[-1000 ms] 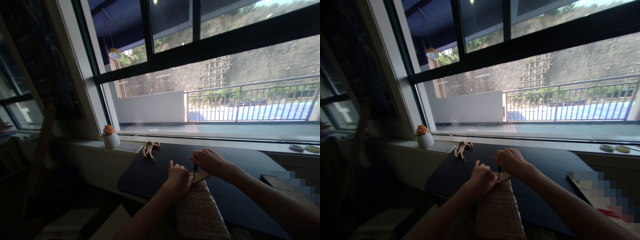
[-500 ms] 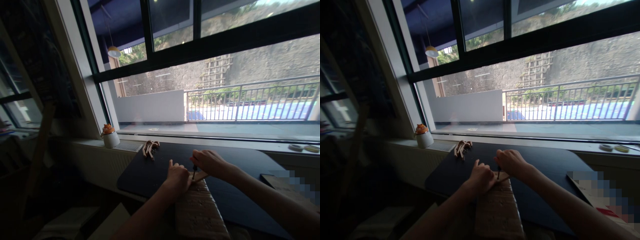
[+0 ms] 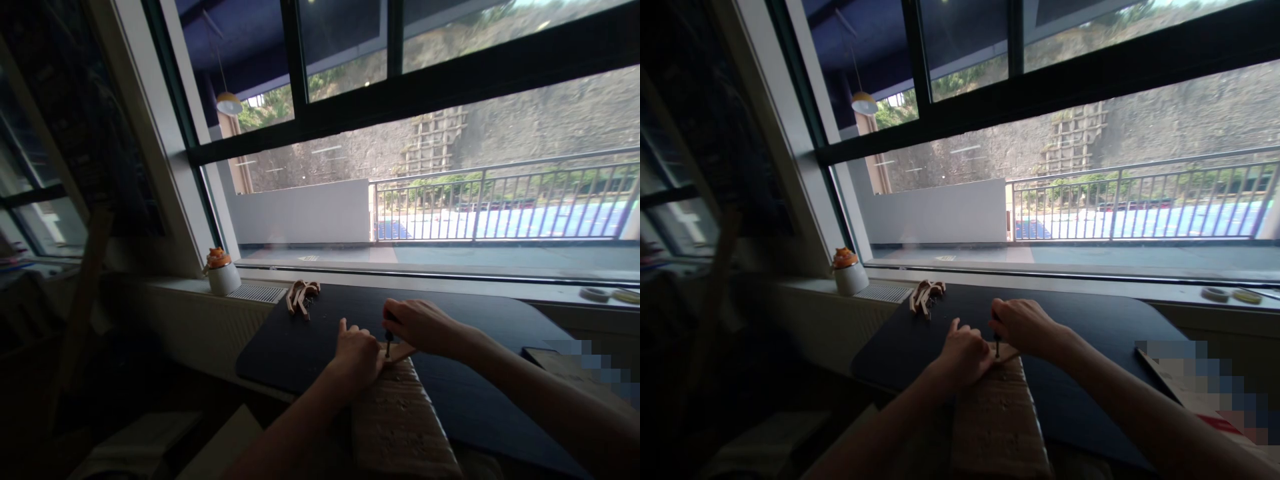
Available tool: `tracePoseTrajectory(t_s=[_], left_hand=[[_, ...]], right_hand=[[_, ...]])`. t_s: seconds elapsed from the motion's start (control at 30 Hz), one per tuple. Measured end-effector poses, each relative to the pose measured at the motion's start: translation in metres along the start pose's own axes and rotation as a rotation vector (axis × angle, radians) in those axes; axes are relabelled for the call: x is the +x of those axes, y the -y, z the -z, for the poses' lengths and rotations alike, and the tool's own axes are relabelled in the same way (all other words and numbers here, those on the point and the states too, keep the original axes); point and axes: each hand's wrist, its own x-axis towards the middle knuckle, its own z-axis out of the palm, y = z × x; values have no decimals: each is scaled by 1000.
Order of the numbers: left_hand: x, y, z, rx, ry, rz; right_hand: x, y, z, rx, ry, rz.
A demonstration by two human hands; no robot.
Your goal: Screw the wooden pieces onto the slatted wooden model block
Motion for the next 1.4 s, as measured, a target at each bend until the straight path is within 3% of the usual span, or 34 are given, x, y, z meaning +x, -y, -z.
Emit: tracePoseTrajectory(t_s=[0.2,0.43,0.7,0.87,1.0,1.17,1.4], left_hand=[[2,0,-2,7,5,6],[1,0,-2,0,-2,6],[-1,-3,6,-5,17,23],[0,-1,1,11,-17,-1],[16,7,-2,43,-43,1],[44,22,3,-23,48,-13],[56,32,3,-106,100,-34]], right_hand=[[6,-1,1,-64,5,-99],[1,-3,11,-24,18,38],[6,4,-1,-84,-13,-71],[10,-2,6,-45,52,4],[22,-13,5,-6,91,65],[42,-26,6,13,144,130],[67,-34,17,-31,293,199]])
